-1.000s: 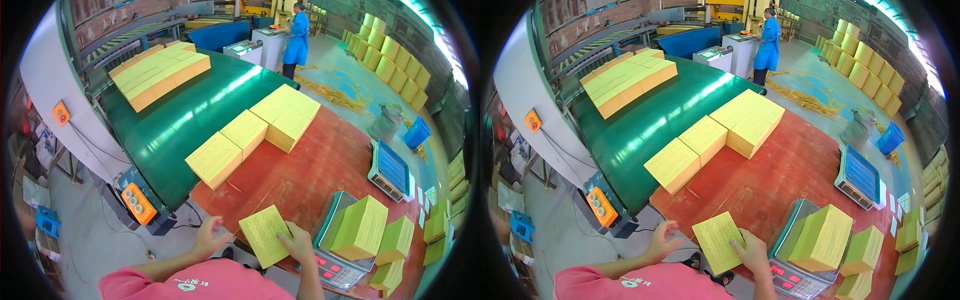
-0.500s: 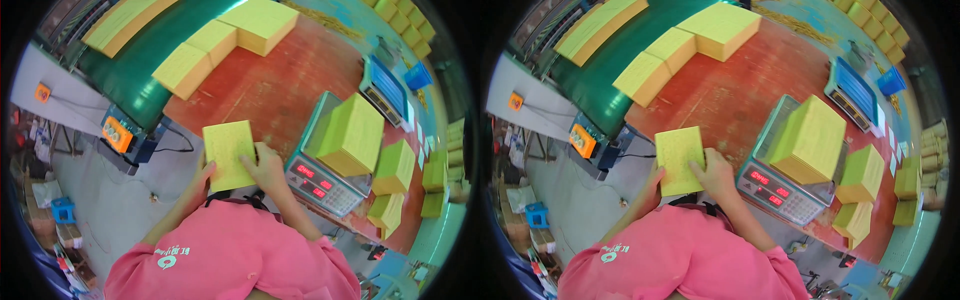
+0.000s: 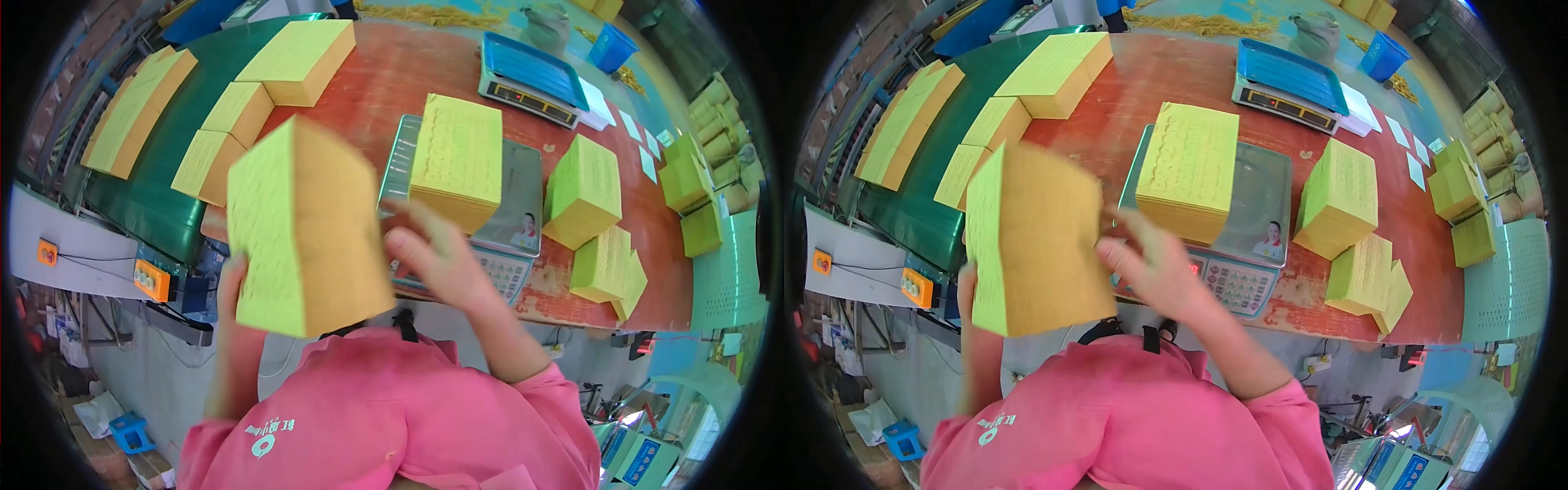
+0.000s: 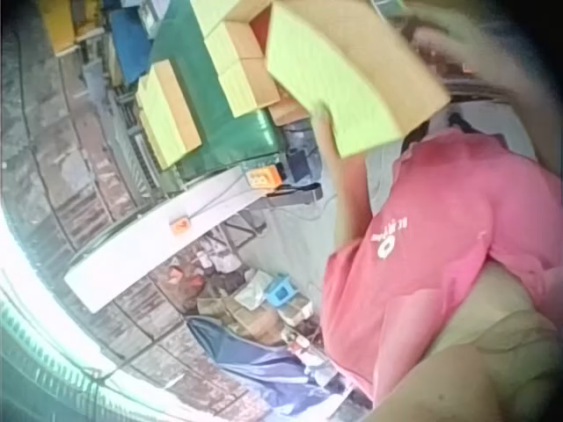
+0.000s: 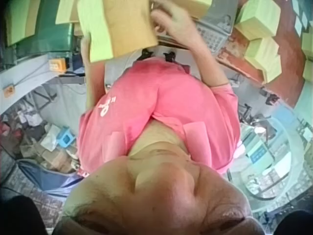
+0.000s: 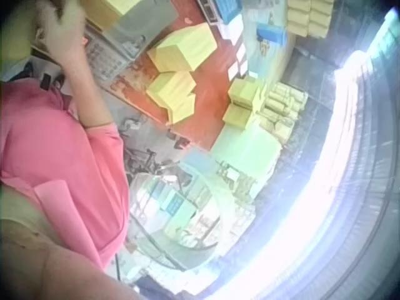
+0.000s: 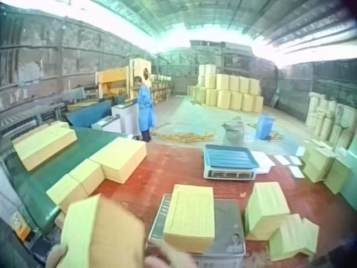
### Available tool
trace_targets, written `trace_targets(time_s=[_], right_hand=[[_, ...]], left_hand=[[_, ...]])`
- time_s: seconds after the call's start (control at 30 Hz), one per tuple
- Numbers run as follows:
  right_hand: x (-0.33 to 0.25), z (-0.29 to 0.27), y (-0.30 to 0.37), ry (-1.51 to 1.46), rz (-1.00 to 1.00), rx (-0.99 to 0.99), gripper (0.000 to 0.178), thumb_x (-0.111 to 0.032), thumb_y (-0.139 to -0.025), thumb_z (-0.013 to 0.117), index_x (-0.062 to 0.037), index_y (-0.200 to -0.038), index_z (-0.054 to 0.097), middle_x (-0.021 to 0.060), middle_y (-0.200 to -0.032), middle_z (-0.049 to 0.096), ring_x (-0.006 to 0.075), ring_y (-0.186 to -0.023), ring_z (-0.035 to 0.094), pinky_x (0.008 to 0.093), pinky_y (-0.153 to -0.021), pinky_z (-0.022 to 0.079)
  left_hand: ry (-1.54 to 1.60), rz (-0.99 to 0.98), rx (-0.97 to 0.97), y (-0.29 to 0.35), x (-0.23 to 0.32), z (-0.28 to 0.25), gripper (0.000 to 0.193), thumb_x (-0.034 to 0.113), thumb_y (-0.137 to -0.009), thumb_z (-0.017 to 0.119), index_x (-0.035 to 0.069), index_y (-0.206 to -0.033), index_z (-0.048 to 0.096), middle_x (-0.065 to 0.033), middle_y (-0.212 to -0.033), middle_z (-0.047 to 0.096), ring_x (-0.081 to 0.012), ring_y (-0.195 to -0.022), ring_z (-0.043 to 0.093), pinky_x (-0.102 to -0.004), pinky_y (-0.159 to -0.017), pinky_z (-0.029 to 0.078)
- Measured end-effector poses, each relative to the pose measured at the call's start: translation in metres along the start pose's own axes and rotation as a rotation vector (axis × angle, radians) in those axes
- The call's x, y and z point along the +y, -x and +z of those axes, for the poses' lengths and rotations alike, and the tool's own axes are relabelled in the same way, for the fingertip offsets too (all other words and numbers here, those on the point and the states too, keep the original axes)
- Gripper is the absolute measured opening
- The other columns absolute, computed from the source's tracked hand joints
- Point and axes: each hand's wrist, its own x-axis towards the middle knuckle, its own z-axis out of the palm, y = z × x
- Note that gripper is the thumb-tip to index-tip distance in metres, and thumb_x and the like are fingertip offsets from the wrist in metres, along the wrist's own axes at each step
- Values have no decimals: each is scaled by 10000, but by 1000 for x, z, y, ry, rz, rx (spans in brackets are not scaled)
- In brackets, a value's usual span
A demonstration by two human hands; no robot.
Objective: Weigh stacks of paper on a digital scale and move them to a conveyor belt.
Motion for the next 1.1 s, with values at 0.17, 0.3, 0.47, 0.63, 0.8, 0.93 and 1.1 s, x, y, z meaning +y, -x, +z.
trace_targets(time_s=[0.17,0.3,0.47,0.63,0.8,0.93,1.1], right_hand=[[-63,-72,-17,-2,-158,321,473,-260,-964,598,38,-1326,532,59,-963,662,107,-751,617,268,-595,504],[-50,-127,-37,-90,-105,429,371,-247,-988,565,18,-1244,608,30,-960,672,113,-721,614,255,-621,488],[-25,-139,-44,-124,-38,492,311,-231,-991,558,-10,-1186,657,27,-970,684,106,-737,615,269,-638,490],[-14,-137,-47,-180,-51,450,312,-227,-976,573,-8,-1180,661,31,-972,687,108,-732,614,254,-627,486],[-11,-135,-49,-152,-27,501,327,-236,-971,580,-1,-1185,659,36,-971,688,110,-725,611,239,-603,478],[-9,-133,-48,-148,-38,509,326,-236,-970,579,5,-1173,664,42,-974,690,108,-725,610,234,-588,474],[-2,-133,-46,-34,-65,526,339,-246,-970,575,-3,-1189,664,42,-998,699,107,-760,617,245,-634,483]], left_hand=[[-323,223,-305,-115,-1,82,586,347,-941,589,-5,-1391,461,-161,-1377,537,-244,-1265,538,-372,-1053,439],[-82,-257,-325,-187,2,145,603,426,-878,682,68,-1341,536,-108,-1332,568,-228,-1227,535,-384,-965,455],[-241,-391,-258,-208,-18,147,677,515,-817,717,109,-1332,550,-56,-1245,604,-189,-1127,560,-384,-908,418],[-199,-412,-281,-209,-20,141,638,433,-857,710,61,-1343,531,-70,-1264,599,-170,-1167,557,-369,-971,426],[-200,-413,-290,-205,-20,139,627,447,-865,696,61,-1334,541,-67,-1258,607,-157,-1162,558,-360,-964,428],[-223,-403,-269,-205,-24,134,612,448,-874,684,67,-1332,545,-61,-1258,610,-152,-1165,555,-363,-963,427],[-406,-363,-260,-203,-25,130,701,565,-857,653,85,-1356,542,-71,-1288,597,-180,-1202,523,-364,-1016,371]])
